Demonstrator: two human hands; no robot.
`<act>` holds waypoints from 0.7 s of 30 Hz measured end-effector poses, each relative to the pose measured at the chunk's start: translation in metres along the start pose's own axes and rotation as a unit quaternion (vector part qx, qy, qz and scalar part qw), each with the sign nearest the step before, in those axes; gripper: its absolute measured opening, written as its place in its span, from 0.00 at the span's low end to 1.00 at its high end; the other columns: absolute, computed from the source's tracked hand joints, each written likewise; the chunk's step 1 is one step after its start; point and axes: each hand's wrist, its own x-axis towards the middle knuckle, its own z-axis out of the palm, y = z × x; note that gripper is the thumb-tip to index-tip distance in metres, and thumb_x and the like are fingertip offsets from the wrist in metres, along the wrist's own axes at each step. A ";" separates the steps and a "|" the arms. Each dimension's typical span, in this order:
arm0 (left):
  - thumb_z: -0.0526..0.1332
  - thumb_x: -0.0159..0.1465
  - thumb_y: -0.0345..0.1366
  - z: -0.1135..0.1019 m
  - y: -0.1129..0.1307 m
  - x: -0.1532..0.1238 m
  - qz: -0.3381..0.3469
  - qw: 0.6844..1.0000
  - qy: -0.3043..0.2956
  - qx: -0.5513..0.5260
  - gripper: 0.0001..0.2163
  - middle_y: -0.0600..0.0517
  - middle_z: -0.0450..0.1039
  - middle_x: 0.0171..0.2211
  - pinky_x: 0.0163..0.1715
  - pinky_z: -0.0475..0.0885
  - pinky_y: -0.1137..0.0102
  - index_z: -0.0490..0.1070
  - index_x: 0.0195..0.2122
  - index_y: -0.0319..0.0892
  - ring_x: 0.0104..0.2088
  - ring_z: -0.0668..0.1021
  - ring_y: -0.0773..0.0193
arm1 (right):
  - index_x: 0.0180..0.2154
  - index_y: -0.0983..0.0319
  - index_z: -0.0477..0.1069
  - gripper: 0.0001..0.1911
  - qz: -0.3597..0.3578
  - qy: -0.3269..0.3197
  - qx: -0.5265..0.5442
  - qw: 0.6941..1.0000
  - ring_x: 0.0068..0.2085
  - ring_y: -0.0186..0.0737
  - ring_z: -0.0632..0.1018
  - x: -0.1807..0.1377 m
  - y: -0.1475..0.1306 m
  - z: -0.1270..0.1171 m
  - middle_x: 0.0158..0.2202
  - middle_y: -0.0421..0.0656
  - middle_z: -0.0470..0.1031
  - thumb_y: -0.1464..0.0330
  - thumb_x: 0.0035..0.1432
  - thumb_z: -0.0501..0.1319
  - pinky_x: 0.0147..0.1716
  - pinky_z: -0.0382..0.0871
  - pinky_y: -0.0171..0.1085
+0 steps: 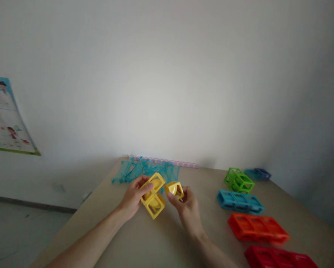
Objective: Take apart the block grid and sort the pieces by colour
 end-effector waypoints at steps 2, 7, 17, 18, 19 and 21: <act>0.67 0.55 0.40 0.002 -0.001 -0.004 0.007 0.999 -0.037 0.019 0.14 0.55 0.71 0.30 0.27 0.67 0.74 0.65 0.36 0.42 0.27 0.74 0.69 | 0.26 0.61 0.63 0.19 -0.002 0.001 -0.003 1.000 0.27 0.36 0.70 0.002 0.007 0.001 0.25 0.38 0.69 0.56 0.46 0.68 0.27 0.63 0.34; 0.64 0.59 0.43 0.003 -0.011 -0.010 -0.016 0.985 -0.136 0.104 0.19 0.53 0.73 0.34 0.28 0.70 0.72 0.57 0.44 0.45 0.29 0.77 0.65 | 0.27 0.62 0.64 0.18 0.017 -0.031 -0.038 0.999 0.25 0.36 0.68 0.002 0.016 0.002 0.23 0.38 0.68 0.56 0.47 0.66 0.23 0.62 0.33; 0.69 0.51 0.33 -0.010 -0.006 -0.003 0.025 0.983 -0.158 0.094 0.30 0.52 0.71 0.42 0.37 0.71 0.67 0.53 0.50 0.51 0.38 0.77 0.61 | 0.33 0.58 0.56 0.16 -0.045 -0.127 0.078 0.988 0.35 0.38 0.74 -0.002 0.014 0.001 0.32 0.39 0.69 0.67 0.50 0.65 0.32 0.69 0.34; 0.69 0.52 0.33 -0.010 -0.004 -0.004 0.033 0.978 -0.167 0.120 0.29 0.52 0.71 0.43 0.38 0.71 0.68 0.55 0.51 0.50 0.39 0.76 0.61 | 0.34 0.58 0.56 0.16 -0.054 -0.133 0.079 0.986 0.37 0.39 0.74 -0.003 0.014 0.000 0.33 0.39 0.69 0.69 0.51 0.64 0.33 0.69 0.35; 0.68 0.52 0.33 -0.011 -0.001 -0.005 0.037 0.972 -0.178 0.150 0.27 0.51 0.71 0.42 0.39 0.70 0.68 0.59 0.51 0.48 0.39 0.76 0.61 | 0.35 0.58 0.55 0.16 -0.055 -0.143 0.080 0.985 0.38 0.39 0.74 -0.003 0.014 0.000 0.34 0.40 0.70 0.70 0.51 0.64 0.35 0.69 0.35; 0.67 0.53 0.34 -0.012 0.001 -0.006 0.038 0.961 -0.195 0.194 0.21 0.50 0.71 0.41 0.39 0.69 0.70 0.66 0.48 0.45 0.39 0.75 0.61 | 0.39 0.57 0.55 0.17 -0.043 -0.161 0.082 0.983 0.41 0.40 0.75 -0.003 0.014 -0.002 0.38 0.41 0.71 0.71 0.52 0.63 0.38 0.69 0.37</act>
